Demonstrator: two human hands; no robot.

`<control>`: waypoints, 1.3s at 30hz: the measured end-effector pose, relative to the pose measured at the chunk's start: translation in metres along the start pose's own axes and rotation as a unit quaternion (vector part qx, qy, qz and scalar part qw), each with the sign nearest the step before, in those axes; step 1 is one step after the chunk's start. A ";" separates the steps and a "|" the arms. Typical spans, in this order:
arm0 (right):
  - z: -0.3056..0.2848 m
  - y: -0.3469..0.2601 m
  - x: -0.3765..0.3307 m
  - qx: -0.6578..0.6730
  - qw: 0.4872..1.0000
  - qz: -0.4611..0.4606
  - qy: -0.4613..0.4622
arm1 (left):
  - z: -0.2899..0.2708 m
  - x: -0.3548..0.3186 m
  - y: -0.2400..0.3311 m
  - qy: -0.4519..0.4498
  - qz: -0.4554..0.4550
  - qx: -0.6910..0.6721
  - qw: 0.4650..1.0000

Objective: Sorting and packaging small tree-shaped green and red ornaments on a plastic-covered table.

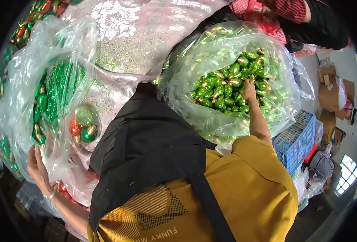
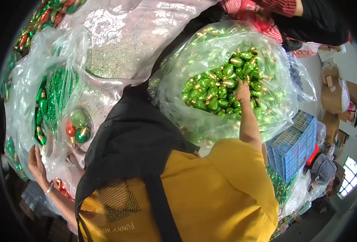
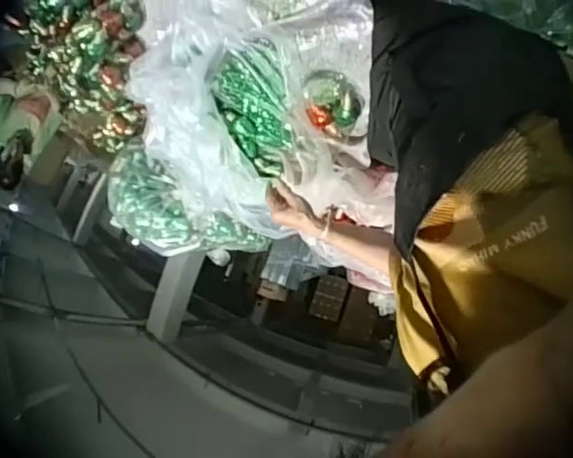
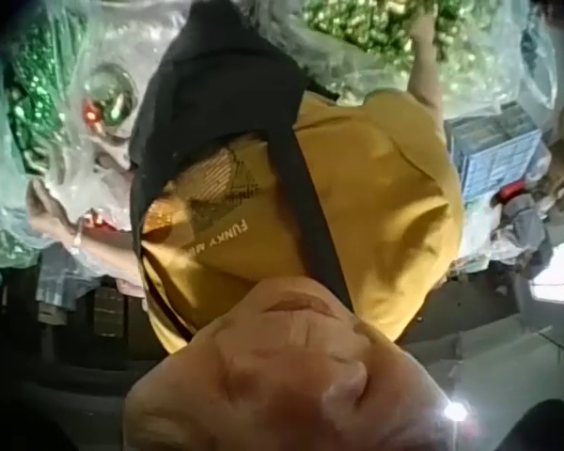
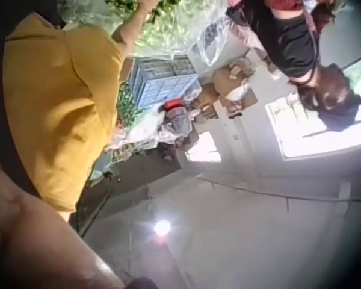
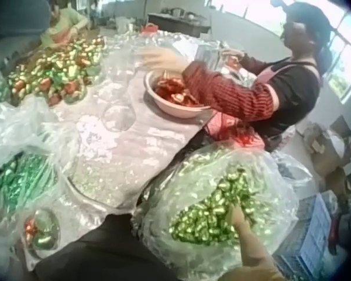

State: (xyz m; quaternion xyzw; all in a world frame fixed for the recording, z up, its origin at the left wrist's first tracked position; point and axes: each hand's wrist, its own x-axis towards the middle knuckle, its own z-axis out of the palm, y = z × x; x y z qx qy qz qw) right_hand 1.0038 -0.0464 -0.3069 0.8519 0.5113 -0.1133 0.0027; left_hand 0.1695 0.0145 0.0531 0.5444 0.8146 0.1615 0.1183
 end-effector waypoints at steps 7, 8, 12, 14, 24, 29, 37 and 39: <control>-0.003 -0.069 0.020 -0.247 0.945 0.074 -0.202 | -0.026 -0.012 -0.061 0.078 -0.042 0.017 0.996; -0.008 -0.065 0.020 -0.245 0.940 0.042 -0.233 | -0.031 -0.025 -0.072 0.092 -0.064 0.034 0.993; -0.028 -0.048 0.028 -0.037 0.954 -0.038 -0.294 | -0.066 -0.108 -0.138 0.193 -0.146 -0.016 0.970; -0.069 -0.083 0.011 0.484 0.822 -0.015 -0.301 | -0.061 -0.169 -0.154 0.223 -0.215 -0.067 0.948; -0.169 -0.491 -0.018 0.697 0.494 -0.152 -0.498 | 0.007 -0.220 -0.224 0.161 -0.294 0.074 0.939; -0.211 -0.706 -0.085 0.081 0.651 -0.736 -0.168 | 0.015 -0.208 -0.205 0.073 -0.318 0.162 0.931; -0.111 -0.859 -0.092 -0.019 0.543 -0.839 -0.020 | 0.017 -0.216 -0.252 0.149 -0.251 0.221 0.931; -0.097 -0.869 -0.083 -0.151 0.615 -0.771 -0.067 | 0.020 -0.206 -0.254 0.119 -0.203 0.209 0.949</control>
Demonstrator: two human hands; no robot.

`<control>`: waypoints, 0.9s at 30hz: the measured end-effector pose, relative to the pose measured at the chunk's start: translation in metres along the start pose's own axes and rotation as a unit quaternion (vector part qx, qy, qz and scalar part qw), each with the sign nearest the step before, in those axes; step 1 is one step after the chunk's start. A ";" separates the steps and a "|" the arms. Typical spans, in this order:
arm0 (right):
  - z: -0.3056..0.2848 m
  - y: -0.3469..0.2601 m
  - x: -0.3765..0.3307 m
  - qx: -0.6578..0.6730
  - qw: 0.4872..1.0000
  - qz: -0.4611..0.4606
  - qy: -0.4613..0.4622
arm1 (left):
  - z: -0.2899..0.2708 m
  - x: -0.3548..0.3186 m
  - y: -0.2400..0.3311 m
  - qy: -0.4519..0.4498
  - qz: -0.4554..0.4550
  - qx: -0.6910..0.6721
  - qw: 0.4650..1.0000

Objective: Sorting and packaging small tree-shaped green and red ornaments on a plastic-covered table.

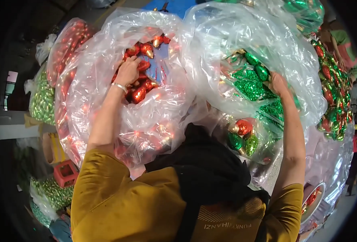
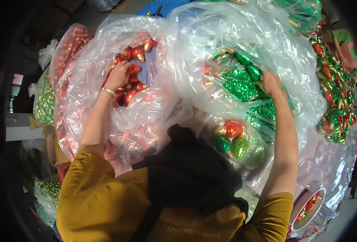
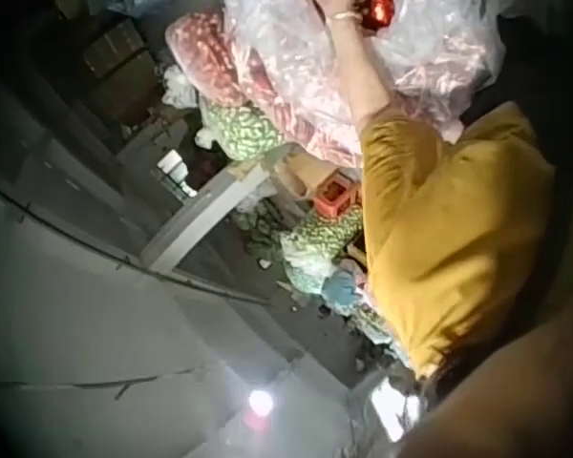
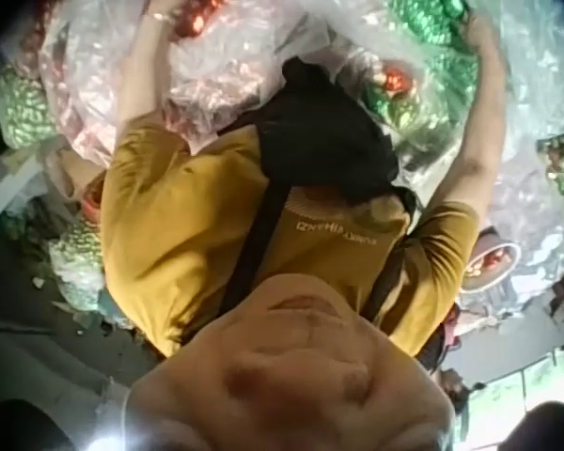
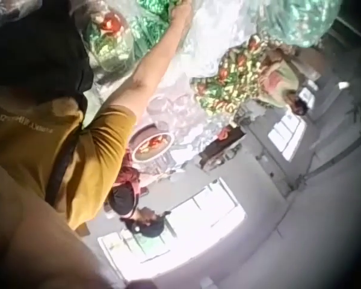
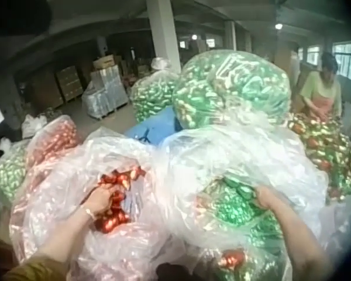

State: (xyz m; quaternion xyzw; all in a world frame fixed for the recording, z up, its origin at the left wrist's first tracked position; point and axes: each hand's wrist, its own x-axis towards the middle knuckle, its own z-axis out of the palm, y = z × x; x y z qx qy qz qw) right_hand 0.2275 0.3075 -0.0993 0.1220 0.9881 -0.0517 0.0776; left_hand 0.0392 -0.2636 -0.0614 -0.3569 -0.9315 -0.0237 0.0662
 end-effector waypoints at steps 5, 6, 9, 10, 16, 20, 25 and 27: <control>-0.017 -0.058 -0.005 0.002 0.996 -0.091 0.020 | 0.018 0.013 -0.018 -0.061 -0.102 0.051 0.992; -0.013 -0.071 -0.001 0.043 0.995 -0.092 0.025 | 0.020 0.015 -0.026 -0.063 -0.086 0.062 0.992; -0.014 -0.072 0.008 0.072 0.994 -0.077 0.003 | 0.025 0.022 -0.037 -0.071 -0.079 0.058 0.993; -0.020 -0.063 -0.003 0.071 0.996 -0.062 0.001 | 0.020 0.025 -0.031 -0.073 -0.075 0.053 0.993; -0.104 -0.057 -0.150 0.436 0.899 0.030 0.035 | -0.090 0.019 0.074 0.044 -0.062 -0.141 0.987; -0.119 -0.067 -0.276 0.525 0.850 0.027 0.041 | -0.146 0.012 0.193 0.081 0.125 -0.349 0.925; -0.084 -0.101 -0.317 0.658 0.749 0.023 0.079 | -0.132 0.038 0.315 0.010 0.370 -0.427 0.825; -0.073 -0.110 -0.324 0.660 0.745 0.035 0.088 | -0.110 0.039 0.341 -0.030 0.394 -0.424 0.815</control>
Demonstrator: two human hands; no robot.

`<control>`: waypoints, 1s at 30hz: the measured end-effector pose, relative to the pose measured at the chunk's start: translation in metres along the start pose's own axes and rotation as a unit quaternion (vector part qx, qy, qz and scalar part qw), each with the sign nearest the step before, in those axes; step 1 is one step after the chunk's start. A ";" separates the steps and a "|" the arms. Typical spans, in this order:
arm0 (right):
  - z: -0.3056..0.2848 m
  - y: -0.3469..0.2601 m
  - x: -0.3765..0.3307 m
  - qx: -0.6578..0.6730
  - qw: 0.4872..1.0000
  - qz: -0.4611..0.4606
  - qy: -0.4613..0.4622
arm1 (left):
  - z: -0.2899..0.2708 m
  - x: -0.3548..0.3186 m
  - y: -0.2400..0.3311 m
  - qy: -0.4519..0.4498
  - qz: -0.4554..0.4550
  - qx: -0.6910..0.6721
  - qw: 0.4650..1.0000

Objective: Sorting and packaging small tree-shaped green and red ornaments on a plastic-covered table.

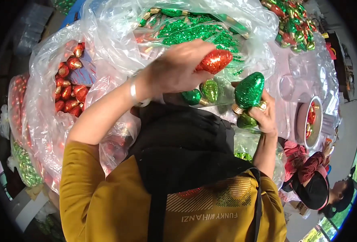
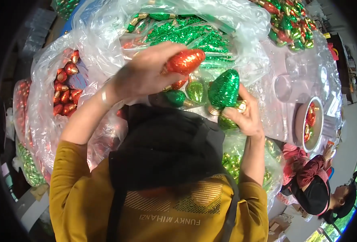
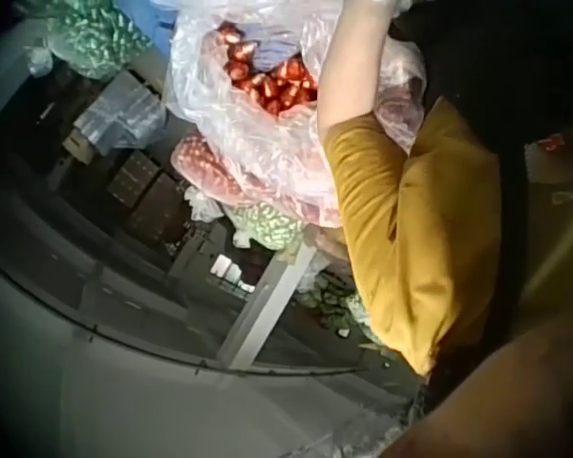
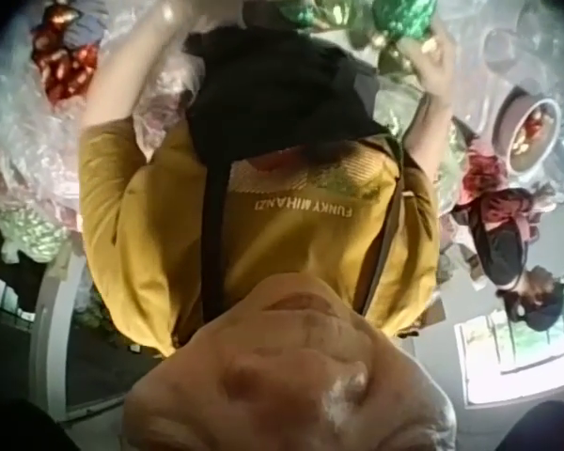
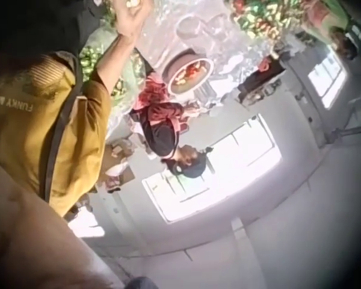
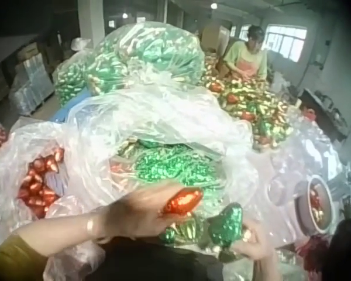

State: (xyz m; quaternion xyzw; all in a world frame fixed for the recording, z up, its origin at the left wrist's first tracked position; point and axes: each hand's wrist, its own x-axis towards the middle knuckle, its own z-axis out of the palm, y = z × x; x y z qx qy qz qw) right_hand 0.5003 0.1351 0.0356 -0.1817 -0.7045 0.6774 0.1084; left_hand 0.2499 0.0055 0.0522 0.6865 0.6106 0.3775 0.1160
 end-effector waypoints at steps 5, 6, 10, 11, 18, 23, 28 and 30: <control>0.031 0.023 -0.009 -0.072 0.992 -0.012 0.099 | 0.022 0.010 0.017 -0.084 -0.006 0.039 0.996; 0.038 0.024 -0.010 -0.111 0.984 -0.017 0.136 | 0.025 0.010 0.024 -0.084 -0.001 0.088 0.993; 0.061 0.017 -0.014 0.002 0.986 -0.037 0.164 | 0.036 -0.004 0.020 -0.093 -0.014 0.120 0.988; 0.061 0.017 -0.014 0.005 0.987 -0.036 0.158 | 0.039 -0.012 0.012 -0.100 -0.034 0.057 0.993; 0.057 0.028 -0.021 -0.139 0.979 -0.077 0.127 | 0.059 -0.015 -0.028 -0.235 -0.179 -0.189 0.936; 0.066 0.010 -0.012 -0.106 0.981 0.030 0.160 | 0.069 -0.025 -0.030 -0.253 -0.096 -0.120 0.955; 0.060 0.001 0.002 -0.237 0.956 0.036 0.171 | 0.047 -0.023 -0.021 -0.307 -0.022 -0.119 0.944; 0.056 -0.013 0.011 -0.246 0.958 0.046 0.138 | 0.039 -0.029 -0.014 -0.273 -0.018 -0.089 0.958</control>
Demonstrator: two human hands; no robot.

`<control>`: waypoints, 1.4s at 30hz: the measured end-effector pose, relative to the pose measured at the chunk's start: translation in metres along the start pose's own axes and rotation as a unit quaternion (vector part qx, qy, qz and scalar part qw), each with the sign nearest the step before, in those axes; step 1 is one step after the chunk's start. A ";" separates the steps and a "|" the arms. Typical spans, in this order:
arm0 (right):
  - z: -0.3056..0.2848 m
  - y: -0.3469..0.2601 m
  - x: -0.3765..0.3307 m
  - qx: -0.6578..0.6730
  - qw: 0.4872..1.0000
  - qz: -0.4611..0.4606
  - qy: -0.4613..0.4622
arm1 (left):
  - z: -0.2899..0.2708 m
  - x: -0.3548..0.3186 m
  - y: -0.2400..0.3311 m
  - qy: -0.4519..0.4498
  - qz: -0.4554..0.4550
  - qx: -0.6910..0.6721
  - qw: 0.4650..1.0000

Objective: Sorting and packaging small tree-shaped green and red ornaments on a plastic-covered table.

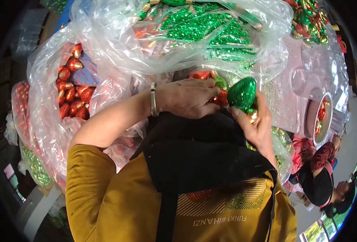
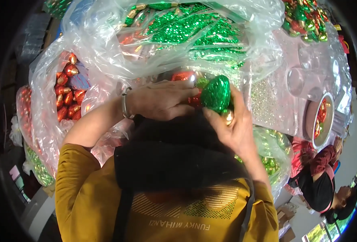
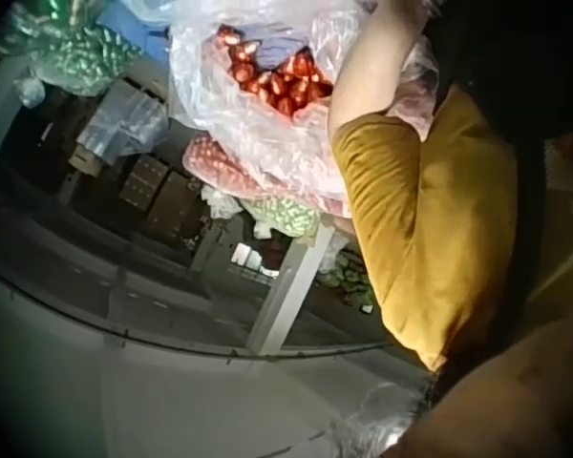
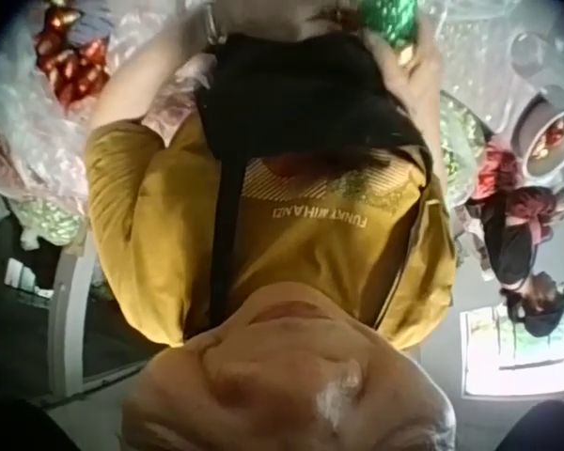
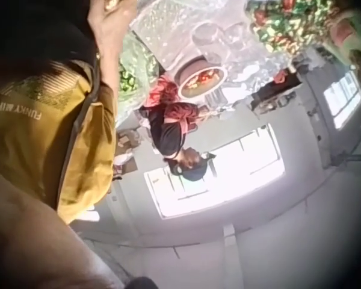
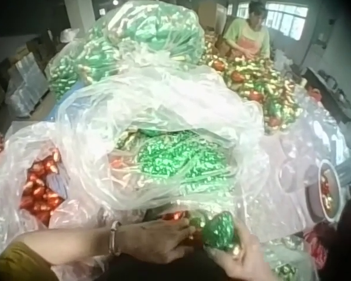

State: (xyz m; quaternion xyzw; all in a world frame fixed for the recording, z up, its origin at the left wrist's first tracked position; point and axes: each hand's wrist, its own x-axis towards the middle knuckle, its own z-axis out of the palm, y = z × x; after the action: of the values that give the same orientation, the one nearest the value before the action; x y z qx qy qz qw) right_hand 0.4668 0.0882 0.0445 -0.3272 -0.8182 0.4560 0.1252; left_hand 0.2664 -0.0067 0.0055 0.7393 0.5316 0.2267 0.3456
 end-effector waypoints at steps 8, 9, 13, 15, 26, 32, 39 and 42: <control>-0.038 -0.049 0.058 -0.291 0.888 -0.020 -0.356 | 0.024 0.006 0.000 -0.027 0.019 0.137 0.990; -0.035 -0.052 0.067 -0.290 0.891 -0.018 -0.348 | 0.027 0.006 0.002 -0.034 0.026 0.174 0.984; -0.010 -0.075 0.104 -0.416 0.796 -0.057 -0.435 | 0.022 0.007 0.017 -0.071 0.010 0.210 0.975; 0.003 -0.083 0.107 -0.451 0.769 -0.063 -0.448 | 0.024 0.006 0.019 -0.079 -0.004 0.205 0.976; 0.027 -0.049 0.104 -0.576 0.708 -0.097 -0.398 | 0.028 0.001 0.010 -0.016 0.044 0.286 0.957; -0.005 -0.075 0.100 -0.390 0.864 -0.007 -0.319 | 0.024 -0.004 0.011 -0.011 0.014 0.308 0.951; -0.027 -0.036 0.048 0.204 0.977 0.055 -0.036 | 0.038 -0.005 0.014 0.081 0.065 0.360 0.927; -0.017 -0.012 0.039 0.441 0.897 0.032 0.005 | 0.038 0.001 0.022 0.020 0.018 0.390 0.921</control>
State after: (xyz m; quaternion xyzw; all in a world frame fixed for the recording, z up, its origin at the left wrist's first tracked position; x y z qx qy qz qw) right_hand 0.4411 0.1203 0.0599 -0.2661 -0.5215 0.7725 0.2460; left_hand 0.3070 -0.0204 -0.0026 0.8205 0.5710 0.0225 0.0153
